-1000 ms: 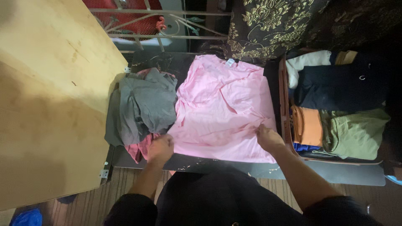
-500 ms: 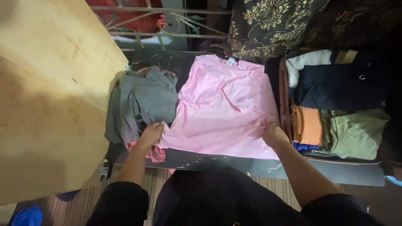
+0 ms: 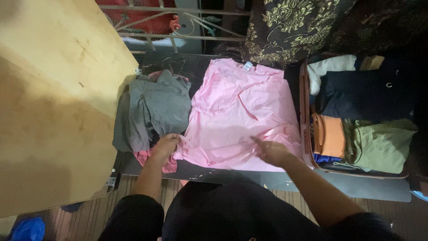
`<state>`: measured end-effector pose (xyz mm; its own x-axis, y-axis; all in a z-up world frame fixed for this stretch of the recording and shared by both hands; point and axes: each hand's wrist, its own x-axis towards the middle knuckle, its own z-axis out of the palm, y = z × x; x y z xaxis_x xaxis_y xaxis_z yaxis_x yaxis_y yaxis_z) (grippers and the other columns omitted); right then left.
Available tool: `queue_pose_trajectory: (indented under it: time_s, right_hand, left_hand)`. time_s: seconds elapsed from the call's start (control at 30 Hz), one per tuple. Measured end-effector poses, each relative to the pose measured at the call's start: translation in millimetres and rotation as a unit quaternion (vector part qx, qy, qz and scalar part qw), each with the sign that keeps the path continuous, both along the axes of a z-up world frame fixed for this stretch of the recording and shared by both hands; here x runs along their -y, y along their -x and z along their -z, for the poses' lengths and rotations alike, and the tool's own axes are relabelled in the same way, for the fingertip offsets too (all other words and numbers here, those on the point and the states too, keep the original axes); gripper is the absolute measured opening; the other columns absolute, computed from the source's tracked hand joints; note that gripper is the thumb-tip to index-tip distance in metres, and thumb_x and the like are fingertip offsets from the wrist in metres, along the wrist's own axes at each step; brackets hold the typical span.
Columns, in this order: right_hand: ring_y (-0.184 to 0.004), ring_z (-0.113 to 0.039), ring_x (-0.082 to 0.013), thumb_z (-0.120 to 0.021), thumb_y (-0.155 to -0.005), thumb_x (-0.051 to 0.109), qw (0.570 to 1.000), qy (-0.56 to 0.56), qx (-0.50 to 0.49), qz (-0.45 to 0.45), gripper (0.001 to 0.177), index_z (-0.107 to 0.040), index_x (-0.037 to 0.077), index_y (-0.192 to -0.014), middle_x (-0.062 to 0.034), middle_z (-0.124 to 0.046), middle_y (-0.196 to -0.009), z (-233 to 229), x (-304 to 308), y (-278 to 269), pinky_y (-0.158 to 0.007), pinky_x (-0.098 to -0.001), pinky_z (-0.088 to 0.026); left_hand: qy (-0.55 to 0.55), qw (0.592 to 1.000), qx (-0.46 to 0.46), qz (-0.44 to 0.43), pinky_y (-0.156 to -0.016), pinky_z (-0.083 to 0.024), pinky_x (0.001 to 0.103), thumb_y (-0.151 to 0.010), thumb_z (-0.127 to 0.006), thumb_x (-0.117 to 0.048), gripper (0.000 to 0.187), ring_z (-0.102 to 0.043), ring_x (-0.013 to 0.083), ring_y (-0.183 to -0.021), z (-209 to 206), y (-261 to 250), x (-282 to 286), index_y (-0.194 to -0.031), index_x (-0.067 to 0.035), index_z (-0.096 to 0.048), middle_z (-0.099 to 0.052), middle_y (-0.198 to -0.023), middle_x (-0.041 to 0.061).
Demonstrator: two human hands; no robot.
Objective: The person folds a pair of dark pants and a pink shirt by hand on a dark surface and places them into a packed suitcase.
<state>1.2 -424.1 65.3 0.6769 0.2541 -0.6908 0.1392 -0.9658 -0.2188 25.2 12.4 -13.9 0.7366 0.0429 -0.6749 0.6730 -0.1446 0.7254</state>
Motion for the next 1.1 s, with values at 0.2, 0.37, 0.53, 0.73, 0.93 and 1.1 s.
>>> queue_pose_trajectory:
  time_s: [0.2, 0.37, 0.53, 0.73, 0.93, 1.1]
  right_hand:
    - [-0.093, -0.071, -0.0256, -0.046, -0.109, 0.031, 0.983, -0.125, 0.132, 0.025, 0.034, -0.073, 0.014, -0.119, -0.0111, -0.077, -0.109, 12.4, -6.5, -15.1, -0.085, -0.0426, -0.055]
    - [-0.073, -0.072, -0.026, -0.052, -0.106, 0.027, 0.91, -0.137, 0.026, 0.39, 0.037, -0.061, 0.004, -0.133, -0.0228, -0.077, -0.1, 8.2, 1.3, -49.2, -0.067, -0.0357, -0.063]
    - [-0.07, -0.076, -0.0259, -0.055, -0.104, 0.024, 0.917, -0.114, 0.046, 0.38, 0.036, -0.061, -0.003, -0.128, -0.0236, -0.078, -0.089, 36.4, 9.1, -62.9, -0.079, -0.0462, -0.066]
    - [-0.095, -0.071, -0.0197, -0.064, -0.096, 0.03, 0.986, 0.131, 0.092, -0.038, 0.026, -0.076, 0.015, -0.114, -0.0098, -0.058, -0.126, 7.0, -5.0, -55.3, -0.116, -0.0807, -0.023]
    - [-0.11, -0.068, -0.0352, -0.051, -0.102, 0.036, 0.971, -0.041, 0.128, 0.2, 0.047, -0.05, 0.016, -0.144, -0.0165, -0.069, -0.129, -27.5, -29.7, -23.2, -0.105, -0.054, -0.05]
    - [-0.142, -0.05, -0.0288, -0.054, -0.101, 0.039, 0.992, -0.089, 0.09, 0.021, 0.047, -0.052, 0.018, -0.142, -0.0095, -0.051, -0.156, -15.4, -61.6, -10.9, -0.127, -0.0542, -0.026]
  left_hand:
    - [0.116, 0.992, 0.031, -0.043, -0.058, -0.046, 0.028, -0.095, -0.057, -0.009, 0.027, -0.06, 0.0133, -0.067, 1.2, 2.5, -6.8, -0.115, 0.002, -0.071, -0.07, -0.086, 0.007]
    - [-0.061, 0.998, 0.01, -0.012, -0.065, -0.054, 0.037, -0.094, -0.059, -0.018, 0.028, -0.071, 0.0235, -0.078, -0.9, -3.2, 9.6, -0.113, -0.001, -0.071, -0.074, -0.095, 0.013]
    - [-0.299, 0.94, 0.161, 0.022, -0.087, -0.055, 0.047, -0.097, -0.062, -0.037, 0.041, -0.071, 0.0421, -0.1, 36.3, -17.5, 25.1, -0.104, 0.001, -0.076, -0.074, -0.105, 0.026]
    - [-0.301, 0.948, 0.093, -0.041, -0.098, -0.047, 0.053, -0.106, -0.048, -0.044, 0.048, -0.061, 0.0492, -0.115, 27.8, -11.6, 41.9, -0.126, -0.003, -0.064, -0.065, -0.123, 0.03]
    - [-0.292, 0.942, 0.164, 0.02, -0.097, -0.051, 0.049, -0.095, -0.053, -0.045, 0.05, -0.068, 0.0399, -0.111, 5.2, 21.3, 49.2, -0.126, -0.009, -0.064, -0.07, -0.121, 0.022]
    - [-0.337, 0.895, 0.02, 0.291, -0.102, -0.054, 0.045, -0.088, -0.069, -0.038, 0.044, -0.069, 0.0337, -0.111, 20.2, 18.4, 38.6, -0.112, -0.002, -0.077, -0.075, -0.115, 0.021]
